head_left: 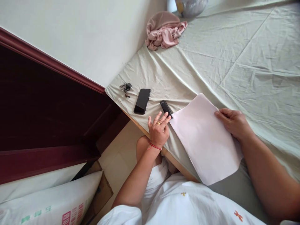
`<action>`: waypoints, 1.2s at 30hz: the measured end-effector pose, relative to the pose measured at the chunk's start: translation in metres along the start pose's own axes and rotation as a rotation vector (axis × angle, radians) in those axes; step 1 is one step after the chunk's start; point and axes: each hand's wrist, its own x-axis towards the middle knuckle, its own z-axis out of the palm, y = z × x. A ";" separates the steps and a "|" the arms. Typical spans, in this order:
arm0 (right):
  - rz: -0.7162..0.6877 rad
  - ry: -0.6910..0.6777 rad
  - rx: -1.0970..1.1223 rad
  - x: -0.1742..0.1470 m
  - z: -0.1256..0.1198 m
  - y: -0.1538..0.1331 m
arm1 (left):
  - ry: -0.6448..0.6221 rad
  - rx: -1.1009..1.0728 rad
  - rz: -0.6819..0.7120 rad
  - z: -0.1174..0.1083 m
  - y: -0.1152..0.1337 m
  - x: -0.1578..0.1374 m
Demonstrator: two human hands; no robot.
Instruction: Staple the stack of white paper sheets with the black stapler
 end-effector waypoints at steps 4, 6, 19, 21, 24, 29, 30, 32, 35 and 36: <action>-0.037 0.068 -0.087 -0.002 0.003 -0.006 | 0.085 0.007 0.000 0.000 0.002 0.014; -0.048 0.091 -0.108 -0.002 0.005 -0.006 | 0.135 -0.020 -0.019 0.004 0.000 0.023; -0.067 0.101 -0.186 -0.004 0.007 -0.005 | 0.275 -0.351 -0.119 0.006 -0.031 0.051; -0.061 0.105 -0.191 -0.004 0.007 -0.006 | 0.294 -0.438 -0.201 0.004 -0.033 0.041; -0.054 0.111 -0.195 -0.004 0.008 -0.006 | 0.307 -0.652 -0.354 0.003 -0.034 0.034; -0.027 0.115 -0.158 -0.005 0.009 -0.003 | 0.299 -0.959 -0.473 -0.002 -0.015 0.049; -0.022 0.113 -0.152 -0.005 0.009 -0.003 | 0.291 -0.985 -0.466 -0.006 -0.009 0.055; -0.015 0.122 -0.155 -0.006 0.009 -0.003 | 0.275 -1.024 -0.438 -0.014 0.002 0.068; -0.010 0.155 -0.184 -0.007 0.009 -0.002 | 0.245 -1.103 -0.395 -0.026 0.009 0.087; -0.005 0.168 -0.191 -0.007 0.009 -0.001 | 0.237 -1.126 -0.393 -0.027 0.007 0.092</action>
